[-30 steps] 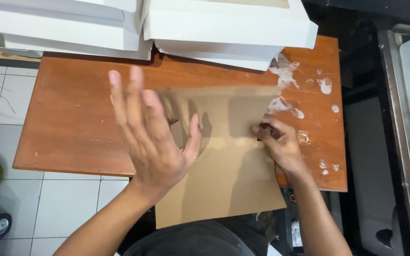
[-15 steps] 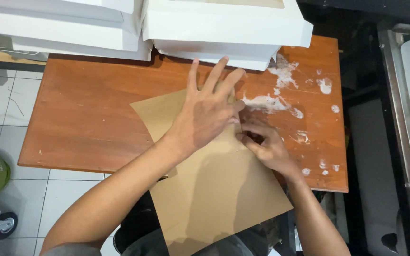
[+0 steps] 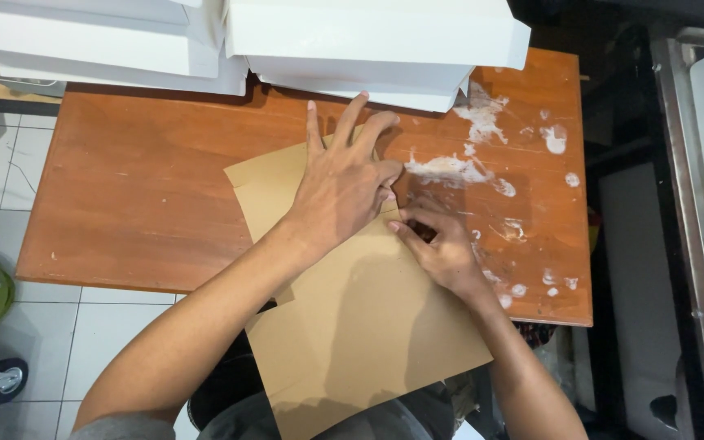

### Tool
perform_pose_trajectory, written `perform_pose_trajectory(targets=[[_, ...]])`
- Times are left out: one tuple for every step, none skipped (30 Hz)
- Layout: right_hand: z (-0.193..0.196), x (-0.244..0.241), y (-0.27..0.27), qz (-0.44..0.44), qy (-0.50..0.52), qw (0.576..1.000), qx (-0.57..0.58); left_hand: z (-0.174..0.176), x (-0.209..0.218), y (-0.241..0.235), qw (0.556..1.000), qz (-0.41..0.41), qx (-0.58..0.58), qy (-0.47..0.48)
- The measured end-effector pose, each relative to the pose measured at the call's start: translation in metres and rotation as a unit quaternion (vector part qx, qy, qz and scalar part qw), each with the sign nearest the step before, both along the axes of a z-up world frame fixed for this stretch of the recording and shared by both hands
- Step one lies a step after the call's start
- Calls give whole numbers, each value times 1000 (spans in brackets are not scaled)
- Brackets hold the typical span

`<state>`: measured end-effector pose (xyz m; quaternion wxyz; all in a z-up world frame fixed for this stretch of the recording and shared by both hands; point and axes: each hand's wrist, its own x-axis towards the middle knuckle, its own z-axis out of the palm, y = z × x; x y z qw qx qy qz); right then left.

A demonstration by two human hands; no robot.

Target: The person folds a flat brown cardboard sheet along pre-scored lines to form a small rectangular box. They fold the side flaps upward, tuck the bottom flaps in, and then fold and tuck the top flaps to close the box. The finished box is placed on the table.

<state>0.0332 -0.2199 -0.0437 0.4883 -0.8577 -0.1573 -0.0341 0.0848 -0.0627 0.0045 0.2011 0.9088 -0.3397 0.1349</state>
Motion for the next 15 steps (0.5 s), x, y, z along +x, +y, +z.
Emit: perform_pose_trajectory(targets=[[-1, 0, 0, -3, -14, 1000, -5, 0, 1, 0, 1000, 3, 3, 5], [-3, 0, 0, -6, -27, 1000, -11, -1, 1, 0, 1000, 6, 7, 10], [-4, 0, 0, -5, -27, 1000, -11, -2, 1, 0, 1000, 7, 6, 11], [-5, 0, 0, -2, -35, 999, -12, -3, 3, 0, 1000, -14, -1, -4], [-6, 0, 0, 0, -43, 999, -12, -3, 4, 0, 999, -36, -8, -19], [-6, 1, 0, 1, -42, 999, -13, -3, 5, 0, 999, -35, -8, -19], [-7, 1, -1, 2, -53, 999, -14, -2, 7, -1, 999, -26, 30, -14], [-8, 1, -1, 4, -62, 998, -16, -2, 7, -2, 997, -17, 68, -9], [-7, -1, -1, 4, -60, 998, -16, -2, 6, 1, 998, -16, 68, -7], [-5, 0, 0, -3, -35, 999, -4, -2, 7, 3, 999, -25, 42, -22], [-3, 0, 0, -10, -10, 1000, 8, -1, 8, 6, 999, -34, 16, -37], [-1, 0, 0, -9, -10, 1000, 7, 3, 3, 11, 999, -33, 16, -37], [0, 0, -1, -8, 0, 1000, 24, 7, -2, 16, 998, -10, 17, -61], [2, 1, -1, -6, 10, 999, 41, 11, -6, 21, 996, 11, 18, -86], [3, 1, -2, -6, 9, 999, 41, 12, -12, 28, 996, 12, 18, -87]])
